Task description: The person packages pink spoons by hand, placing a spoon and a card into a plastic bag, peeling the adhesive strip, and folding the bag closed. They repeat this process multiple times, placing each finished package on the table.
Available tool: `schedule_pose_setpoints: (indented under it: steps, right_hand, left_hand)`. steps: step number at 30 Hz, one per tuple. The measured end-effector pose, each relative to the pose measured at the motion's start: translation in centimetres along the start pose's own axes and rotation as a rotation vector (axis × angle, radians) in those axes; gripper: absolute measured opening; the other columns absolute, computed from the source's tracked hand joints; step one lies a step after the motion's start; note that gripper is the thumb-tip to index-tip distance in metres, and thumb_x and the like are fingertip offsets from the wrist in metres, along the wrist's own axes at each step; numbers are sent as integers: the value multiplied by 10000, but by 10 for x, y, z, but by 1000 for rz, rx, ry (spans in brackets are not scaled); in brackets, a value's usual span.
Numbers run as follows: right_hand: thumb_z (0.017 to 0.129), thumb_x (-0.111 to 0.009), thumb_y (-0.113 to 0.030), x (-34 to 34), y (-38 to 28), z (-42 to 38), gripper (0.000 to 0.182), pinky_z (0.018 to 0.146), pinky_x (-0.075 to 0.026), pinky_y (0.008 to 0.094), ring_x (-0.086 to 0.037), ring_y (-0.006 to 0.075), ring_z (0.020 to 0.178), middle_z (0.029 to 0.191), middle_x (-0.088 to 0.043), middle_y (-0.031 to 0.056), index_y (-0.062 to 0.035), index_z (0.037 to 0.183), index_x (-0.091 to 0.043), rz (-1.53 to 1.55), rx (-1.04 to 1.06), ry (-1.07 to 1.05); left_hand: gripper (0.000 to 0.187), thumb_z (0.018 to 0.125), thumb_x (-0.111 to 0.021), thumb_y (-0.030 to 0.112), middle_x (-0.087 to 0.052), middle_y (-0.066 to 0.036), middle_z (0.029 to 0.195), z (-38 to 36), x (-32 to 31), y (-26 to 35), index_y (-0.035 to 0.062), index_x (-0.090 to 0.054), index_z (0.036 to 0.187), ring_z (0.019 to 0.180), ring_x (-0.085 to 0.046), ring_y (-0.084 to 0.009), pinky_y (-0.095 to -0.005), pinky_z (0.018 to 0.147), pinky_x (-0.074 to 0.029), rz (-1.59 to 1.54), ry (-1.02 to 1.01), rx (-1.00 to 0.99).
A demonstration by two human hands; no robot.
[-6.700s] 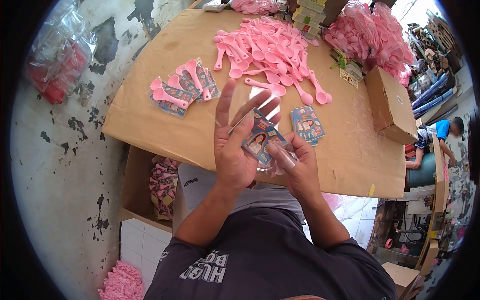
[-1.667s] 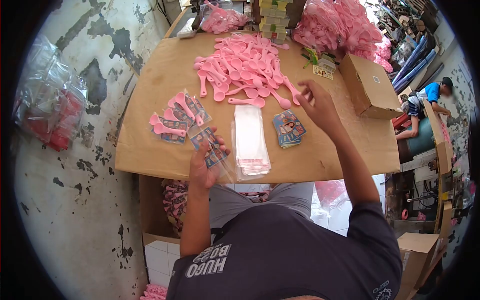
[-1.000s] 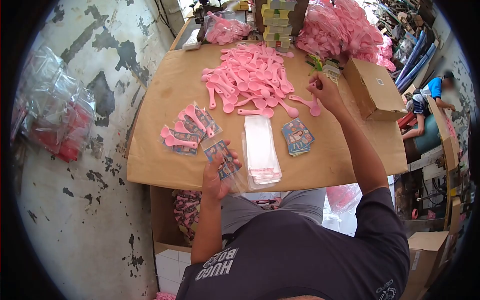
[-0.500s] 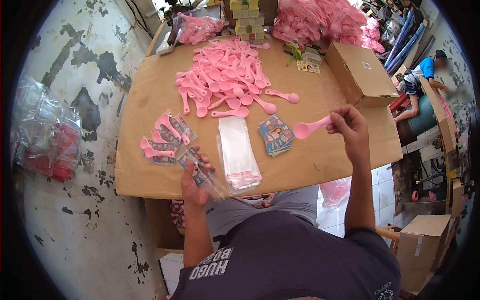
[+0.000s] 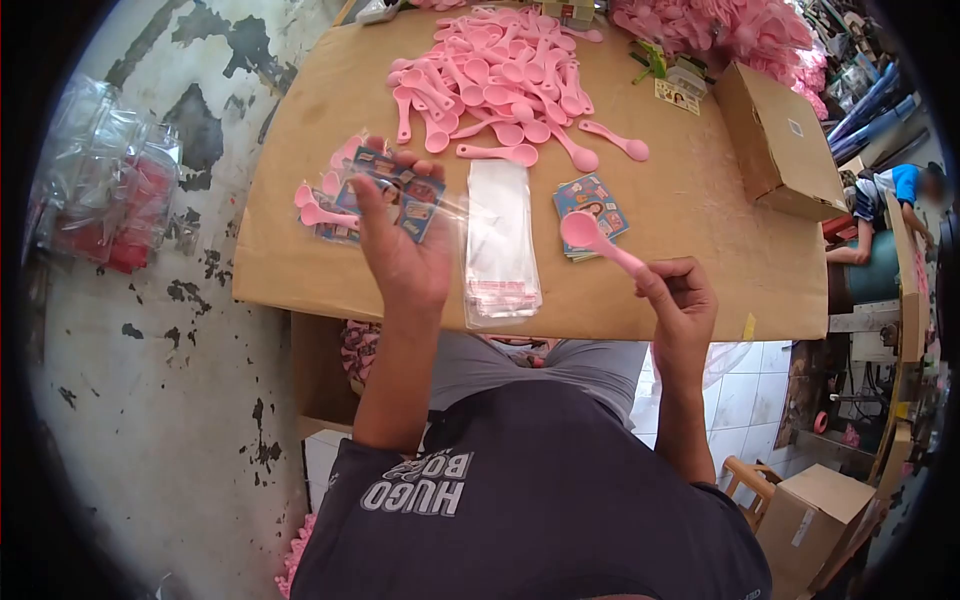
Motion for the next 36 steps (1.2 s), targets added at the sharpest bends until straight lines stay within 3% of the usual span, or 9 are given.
schedule_pose_setpoints:
  steps: [7,16,25,28,30,31,33,34,36]
  right_hand:
    - [946,-749,-58,-33,-7,-3,139,764,-525,247,-641,97,811,898,-696,56,8,1017,-649,116,-111,-150]
    - [955,-731,-40,-61,0,1,157,867,-558,279,-683,128,940,991,-705,78,18,1057,-626,294,-157,-238]
    - [915,-774,-33,-62,18,10,255,659,-412,217,-511,23,804,1017,-633,-13,-58,1067,-570,149,77,-213]
    - [883,-782,-21,-62,14,11,361,677,-424,234,-534,58,813,1074,-629,25,-53,1170,-566,45,148,-186]
    - [848,-787,-15,-64,-8,7,355,712,-457,284,-578,147,887,1156,-629,95,-73,1168,-645,-286,527,-52]
    - [848,-787,-15,-59,-8,9,355,712,-457,284,-578,147,887,1156,-629,95,-73,1168,-645,-293,525,-54]
    - [843,-802,-76,-54,-15,5,242,761,-489,349,-598,242,983,1257,-615,141,-104,1075,-737,-585,926,-243]
    - [850,-792,-106,-52,-22,2,115,809,-500,382,-592,285,1076,1305,-624,152,-127,962,-779,-581,857,-304]
    - [850,-782,-104,-42,-24,4,150,814,-501,383,-586,290,1093,1311,-629,159,-136,996,-780,-478,803,-320]
  left_hand:
    - [618,1012,-624,442,-615,-112,1141,-11,-23,-40,33,-436,1436,1079,-607,-206,-400,1069,-498,-19,-43,13]
    - [612,1019,-606,465,-612,-95,1119,-33,-35,-66,48,-442,1436,1016,-607,-199,-369,985,-514,-124,-61,256]
    - [518,1086,-520,376,-601,-87,1090,-64,-38,-81,64,-392,1479,1037,-634,-197,-377,939,-569,-204,-72,602]
    - [468,1095,-512,317,-624,-101,1121,-63,-34,-81,39,-421,1461,1071,-646,-214,-395,959,-574,-189,-67,617]
    - [450,1096,-512,296,-630,-110,1142,-61,-31,-82,30,-435,1451,1088,-649,-224,-404,975,-574,-165,-55,630]
    - [438,1094,-516,279,-634,-121,1163,-59,-29,-82,24,-446,1444,1099,-652,-234,-411,1000,-567,-122,-28,644]
    - [427,1093,-520,261,-638,-131,1185,-53,-26,-80,17,-456,1437,1110,-656,-243,-418,1024,-560,-84,6,652]
    - [428,1089,-527,252,-632,-144,1212,-50,-24,-79,19,-455,1441,1139,-646,-251,-424,1054,-541,-84,41,684]
    - [430,1086,-534,243,-625,-158,1239,-43,-21,-74,20,-454,1445,1168,-636,-258,-430,1085,-523,-85,77,711]
Point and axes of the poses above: each hand's wrist, its own z-axis towards the middle knuckle, its own x-axis out of the back of the hand, y = z × x, the point moved 3 cm from there along z, towards the middle knuckle
